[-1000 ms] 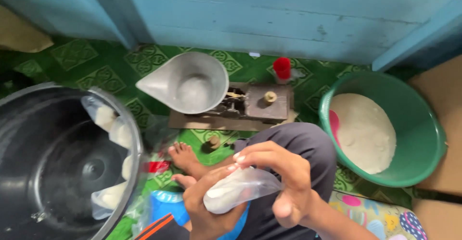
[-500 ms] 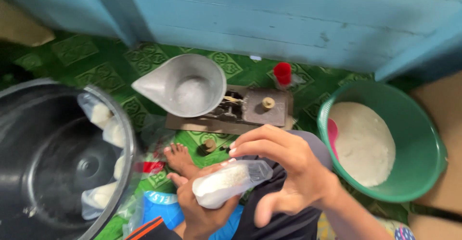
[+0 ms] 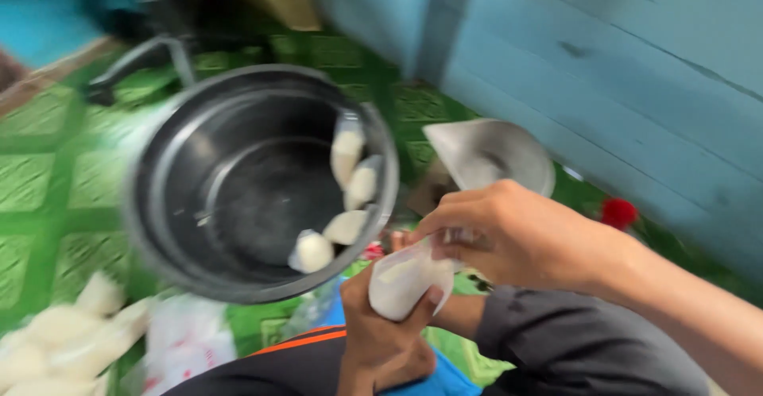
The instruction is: The person is manually tying knots in small plastic bags filled with rice and placing them into a large black tub.
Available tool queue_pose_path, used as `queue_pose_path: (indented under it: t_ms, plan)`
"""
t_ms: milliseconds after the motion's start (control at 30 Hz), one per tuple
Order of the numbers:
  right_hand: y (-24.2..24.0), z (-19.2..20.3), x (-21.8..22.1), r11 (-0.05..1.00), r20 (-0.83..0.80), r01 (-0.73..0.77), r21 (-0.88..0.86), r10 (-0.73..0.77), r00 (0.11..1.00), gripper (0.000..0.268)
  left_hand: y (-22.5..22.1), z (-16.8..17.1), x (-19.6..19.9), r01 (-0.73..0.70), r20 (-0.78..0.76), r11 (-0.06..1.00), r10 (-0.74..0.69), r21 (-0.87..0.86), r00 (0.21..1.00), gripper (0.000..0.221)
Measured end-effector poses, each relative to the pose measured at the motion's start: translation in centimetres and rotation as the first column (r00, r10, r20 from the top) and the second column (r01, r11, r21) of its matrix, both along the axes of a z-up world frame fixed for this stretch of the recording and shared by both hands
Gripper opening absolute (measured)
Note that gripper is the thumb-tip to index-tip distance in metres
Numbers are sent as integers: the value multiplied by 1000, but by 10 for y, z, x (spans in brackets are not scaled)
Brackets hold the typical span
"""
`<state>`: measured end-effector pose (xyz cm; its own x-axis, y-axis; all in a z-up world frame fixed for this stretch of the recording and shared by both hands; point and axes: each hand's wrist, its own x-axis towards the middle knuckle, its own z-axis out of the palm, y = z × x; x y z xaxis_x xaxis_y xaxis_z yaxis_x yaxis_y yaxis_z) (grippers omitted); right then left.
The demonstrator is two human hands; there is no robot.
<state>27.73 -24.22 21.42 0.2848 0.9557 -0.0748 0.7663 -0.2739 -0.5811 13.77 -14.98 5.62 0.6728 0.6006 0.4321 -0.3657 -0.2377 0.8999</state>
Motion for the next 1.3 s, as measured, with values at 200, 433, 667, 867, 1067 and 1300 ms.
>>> queue_pose_path:
  t_ms: [200,433,667,867,1067,1300]
  plan:
    - [78,-12,-11,927,236,-343,154,303,923,12,48,5,-40,-144,-66,989,145,5,987,30]
    - [134,-6,-37,674,578,-732,102,559,595,23,79,3,-79,-209,14,977,209,-46,978,47]
    - [176,-23,-51,479,755,-873,89,539,373,19,109,8,-118,-79,-57,973,93,215,994,70]
    - [202,-56,-49,171,867,-984,55,480,132,25,152,8,-135,-147,-207,937,219,318,953,77]
    - [221,-52,-69,-26,827,-990,136,554,99,25,183,4,-131,28,-211,947,42,320,976,90]
    - [242,-45,-91,60,636,-941,334,722,272,10,158,-26,-139,39,-58,998,-42,-54,997,34]
